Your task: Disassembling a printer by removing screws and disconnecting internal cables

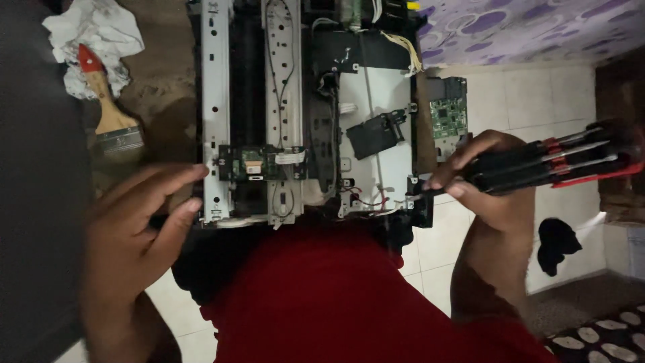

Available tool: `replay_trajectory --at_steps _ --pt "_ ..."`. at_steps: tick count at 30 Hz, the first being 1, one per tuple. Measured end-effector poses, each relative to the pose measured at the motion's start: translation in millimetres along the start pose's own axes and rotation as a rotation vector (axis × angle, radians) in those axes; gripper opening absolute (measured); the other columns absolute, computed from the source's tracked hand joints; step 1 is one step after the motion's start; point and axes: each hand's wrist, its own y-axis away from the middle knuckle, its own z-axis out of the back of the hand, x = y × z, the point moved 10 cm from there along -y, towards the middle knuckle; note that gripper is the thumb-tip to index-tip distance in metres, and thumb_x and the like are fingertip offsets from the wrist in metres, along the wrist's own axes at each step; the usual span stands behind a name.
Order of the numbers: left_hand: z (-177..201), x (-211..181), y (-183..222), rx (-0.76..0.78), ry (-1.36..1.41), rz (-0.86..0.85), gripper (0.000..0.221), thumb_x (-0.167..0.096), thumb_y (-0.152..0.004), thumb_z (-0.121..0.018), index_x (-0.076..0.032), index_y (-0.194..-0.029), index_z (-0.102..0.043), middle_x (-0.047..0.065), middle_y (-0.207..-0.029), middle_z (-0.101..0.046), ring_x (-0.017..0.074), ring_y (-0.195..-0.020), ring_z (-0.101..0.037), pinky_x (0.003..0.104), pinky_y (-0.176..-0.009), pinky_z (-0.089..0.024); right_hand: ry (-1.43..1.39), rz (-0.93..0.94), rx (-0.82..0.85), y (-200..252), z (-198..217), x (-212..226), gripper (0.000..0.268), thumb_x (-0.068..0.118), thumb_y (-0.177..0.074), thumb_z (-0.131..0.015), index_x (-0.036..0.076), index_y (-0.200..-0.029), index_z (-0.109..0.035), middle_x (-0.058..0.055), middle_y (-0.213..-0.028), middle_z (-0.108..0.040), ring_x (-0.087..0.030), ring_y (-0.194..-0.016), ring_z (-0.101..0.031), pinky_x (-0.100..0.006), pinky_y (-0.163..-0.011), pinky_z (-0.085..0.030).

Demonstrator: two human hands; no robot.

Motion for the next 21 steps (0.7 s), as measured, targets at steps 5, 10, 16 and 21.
replay_trajectory --at_steps 5,10,16,21 --pt "-1.4 14.9 -0.3 -0.051 0.004 -0.067 0.029 0.003 -0.099 -0.067 0.008 -0.127 -0.068 0.023 -0.122 -0.072 0.0335 -0.110 -0.070 0.042 -0.096 -0.056 0.187 -0.035 -0.052 4.4 10.4 -5.8 0.033 0.020 -0.088 -0.078 0.009 -0.107 -0.054 -0.006 -0.086 -0.066 -0.018 -0.076 -0.075 -0.027 -0.068 -0.064" --pt "-4.2 26.9 0.2 -0.051 0.048 -0.046 0.029 0.000 -0.102 -0.064 0.008 -0.129 -0.067 0.022 -0.125 -0.070 0.0339 -0.113 -0.070 0.043 -0.093 -0.055 0.139 -0.071 -0.104 -6.6 12.9 -11.0 0.035 0.014 -0.089 -0.074 0.008 -0.111 -0.047 -0.004 -0.068 -0.055 -0.012 -0.053 -0.062 -0.023 -0.049 -0.051" --pt "-4.6 27.1 -2.4 -0.043 -0.078 -0.070 0.032 -0.006 -0.104 -0.065 0.007 -0.133 -0.067 0.021 -0.124 -0.069 0.0340 -0.108 -0.067 0.046 -0.090 -0.052 -0.247 -0.088 -0.035 -2.6 25.0 -52.0 0.035 0.020 -0.095 -0.070 0.017 -0.122 -0.048 -0.001 -0.067 -0.059 -0.006 -0.049 -0.057 -0.019 -0.042 -0.040" --pt "-26.0 18.9 -6.8 -0.014 0.016 -0.102 0.045 0.007 -0.093 -0.073 0.003 -0.136 -0.062 0.022 -0.124 -0.068 0.0306 -0.106 -0.068 0.039 -0.089 -0.059 -0.508 0.020 0.044 -10.2 3.4 -52.0 0.056 0.061 -0.102 -0.076 0.015 -0.124 -0.053 0.000 -0.079 -0.063 -0.011 -0.060 -0.061 -0.021 -0.053 -0.051"
